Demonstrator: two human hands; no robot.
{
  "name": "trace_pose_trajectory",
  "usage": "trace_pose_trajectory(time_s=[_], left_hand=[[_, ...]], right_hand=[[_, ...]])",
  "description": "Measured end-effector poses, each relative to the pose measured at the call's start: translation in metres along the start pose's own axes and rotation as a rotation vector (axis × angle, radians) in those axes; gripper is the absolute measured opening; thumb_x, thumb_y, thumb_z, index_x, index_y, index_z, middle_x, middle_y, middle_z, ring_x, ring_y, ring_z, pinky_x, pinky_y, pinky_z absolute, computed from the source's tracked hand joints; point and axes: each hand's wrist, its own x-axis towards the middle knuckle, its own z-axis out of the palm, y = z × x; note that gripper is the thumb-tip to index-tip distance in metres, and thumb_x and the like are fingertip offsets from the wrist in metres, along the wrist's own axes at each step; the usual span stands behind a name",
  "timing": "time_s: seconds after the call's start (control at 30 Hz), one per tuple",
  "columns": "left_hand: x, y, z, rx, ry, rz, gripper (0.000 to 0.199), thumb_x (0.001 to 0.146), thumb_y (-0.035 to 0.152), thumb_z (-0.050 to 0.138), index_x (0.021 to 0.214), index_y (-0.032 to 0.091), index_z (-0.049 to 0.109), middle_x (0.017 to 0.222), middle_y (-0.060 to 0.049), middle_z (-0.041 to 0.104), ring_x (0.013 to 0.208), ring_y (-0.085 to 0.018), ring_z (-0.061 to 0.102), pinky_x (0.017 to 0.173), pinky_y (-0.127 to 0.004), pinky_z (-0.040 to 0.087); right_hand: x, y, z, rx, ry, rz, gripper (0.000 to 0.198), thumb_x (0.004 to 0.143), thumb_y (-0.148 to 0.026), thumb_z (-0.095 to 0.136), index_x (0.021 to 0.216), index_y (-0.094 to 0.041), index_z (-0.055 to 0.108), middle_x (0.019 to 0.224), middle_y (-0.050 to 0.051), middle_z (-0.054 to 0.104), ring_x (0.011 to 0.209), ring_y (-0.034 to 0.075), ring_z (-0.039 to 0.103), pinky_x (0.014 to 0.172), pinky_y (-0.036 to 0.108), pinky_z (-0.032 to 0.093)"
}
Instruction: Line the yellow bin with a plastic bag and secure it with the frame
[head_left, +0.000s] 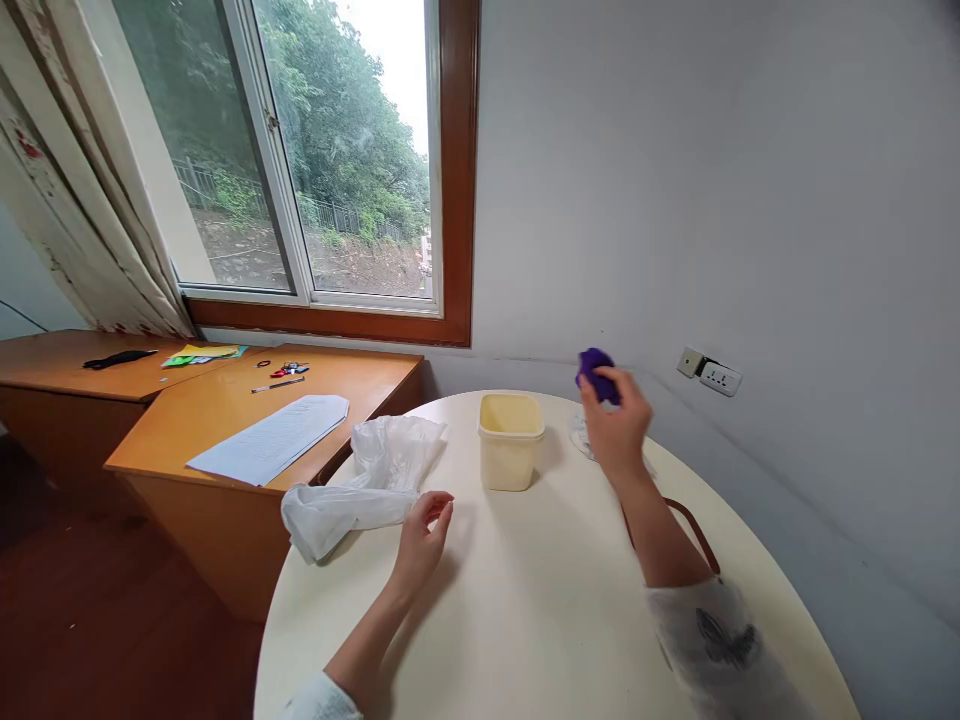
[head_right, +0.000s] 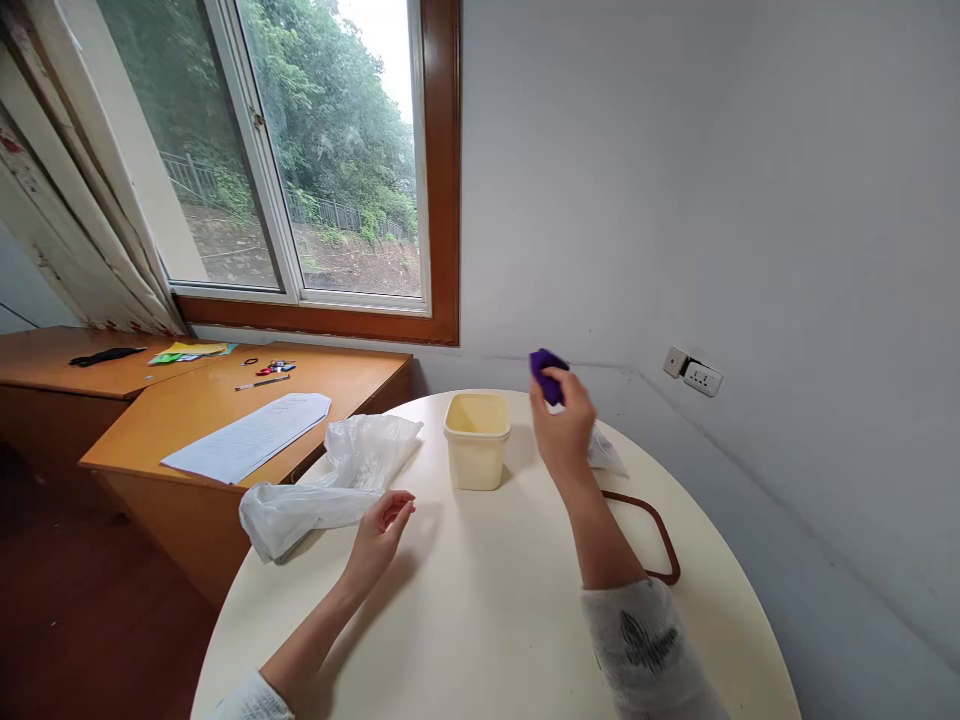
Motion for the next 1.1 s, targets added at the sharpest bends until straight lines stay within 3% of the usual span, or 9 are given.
trace_pose_trajectory(time_s=[0.13, 0.2, 0.3, 0.4, 0.53, 0.63, 0.77, 0.97, 1.1], left_hand=[[-0.003, -0.001, -0.002, 0.033, 0.025, 0.023, 0.021, 0.082, 0.038, 0.050, 0.087, 0.018, 0.057, 0.089, -0.006, 0.061, 0.085, -0.019, 0.060, 0.081, -0.038, 0.050], [-0.004, 0.000, -0.001, 0.037, 0.024, 0.045, 0.021, 0.081, 0.037, 0.051, 0.091, 0.018, 0.055, 0.092, -0.006, 0.060, 0.086, -0.019, 0.060, 0.082, -0.039, 0.050], [-0.007, 0.002, 0.003, 0.024, 0.003, 0.090, 0.026, 0.081, 0.035, 0.053, 0.102, 0.020, 0.051, 0.100, -0.007, 0.058, 0.091, -0.019, 0.059, 0.087, -0.041, 0.048], [-0.010, 0.006, 0.006, 0.017, -0.027, 0.144, 0.048, 0.079, 0.032, 0.057, 0.122, 0.023, 0.038, 0.115, -0.009, 0.051, 0.103, -0.021, 0.055, 0.093, -0.043, 0.043], [-0.013, 0.011, 0.004, 0.087, -0.066, 0.251, 0.089, 0.073, 0.031, 0.066, 0.138, 0.029, 0.005, 0.141, -0.014, 0.026, 0.127, -0.026, 0.035, 0.103, -0.049, 0.030], [-0.014, 0.011, 0.001, 0.169, -0.109, 0.325, 0.106, 0.067, 0.035, 0.071, 0.139, 0.030, -0.006, 0.147, -0.016, 0.009, 0.134, -0.031, 0.018, 0.105, -0.053, 0.023], [-0.023, 0.015, -0.002, 0.228, -0.196, 0.379, 0.114, 0.063, 0.038, 0.074, 0.139, 0.028, -0.009, 0.148, -0.016, 0.003, 0.135, -0.034, 0.011, 0.106, -0.053, 0.022], [-0.053, 0.050, -0.014, 0.269, -0.275, 0.571, 0.120, 0.059, 0.043, 0.075, 0.138, 0.029, -0.014, 0.148, -0.016, -0.002, 0.135, -0.036, 0.005, 0.105, -0.054, 0.020], [-0.073, 0.067, -0.026, 0.312, -0.313, 0.754, 0.110, 0.056, 0.036, 0.079, 0.138, 0.033, 0.005, 0.148, -0.016, 0.001, 0.136, -0.035, 0.004, 0.104, -0.059, 0.014]], right_hand=[[-0.024, 0.011, 0.039, -0.149, -0.621, -0.241, 0.024, 0.083, -0.030, 0.049, 0.104, -0.022, 0.057, 0.106, 0.007, 0.063, 0.098, 0.021, 0.056, 0.093, 0.042, 0.029], [-0.043, 0.017, 0.045, -0.221, -0.784, -0.272, 0.026, 0.083, -0.030, 0.049, 0.107, -0.022, 0.055, 0.110, 0.008, 0.062, 0.103, 0.021, 0.054, 0.096, 0.045, 0.024], [-0.065, 0.021, 0.041, -0.294, -0.801, -0.276, 0.019, 0.083, -0.023, 0.049, 0.101, -0.020, 0.057, 0.099, 0.007, 0.065, 0.096, 0.019, 0.057, 0.096, 0.045, 0.022], [-0.078, 0.017, 0.029, -0.283, -0.769, -0.315, 0.013, 0.085, -0.016, 0.046, 0.091, -0.020, 0.057, 0.088, 0.004, 0.067, 0.087, 0.017, 0.059, 0.096, 0.043, 0.024], [-0.101, 0.007, 0.005, -0.235, -0.810, -0.430, 0.012, 0.086, -0.014, 0.045, 0.088, -0.019, 0.056, 0.080, 0.003, 0.065, 0.078, 0.016, 0.058, 0.092, 0.039, 0.030], [-0.121, -0.002, -0.018, -0.225, -0.843, -0.492, 0.014, 0.085, -0.011, 0.044, 0.086, -0.020, 0.055, 0.077, 0.001, 0.063, 0.072, 0.016, 0.055, 0.088, 0.037, 0.033], [-0.144, -0.017, -0.050, -0.227, -0.910, -0.518, 0.018, 0.081, -0.006, 0.046, 0.084, -0.021, 0.054, 0.076, 0.000, 0.061, 0.070, 0.015, 0.053, 0.083, 0.034, 0.035], [-0.169, -0.046, -0.083, -0.259, -0.942, -0.542, 0.025, 0.078, 0.000, 0.040, 0.081, -0.020, 0.054, 0.073, 0.000, 0.060, 0.068, 0.014, 0.052, 0.081, 0.033, 0.033], [-0.184, -0.065, -0.098, -0.275, -0.950, -0.560, 0.027, 0.077, 0.002, 0.038, 0.078, -0.020, 0.054, 0.073, 0.001, 0.060, 0.067, 0.014, 0.051, 0.078, 0.031, 0.034]])
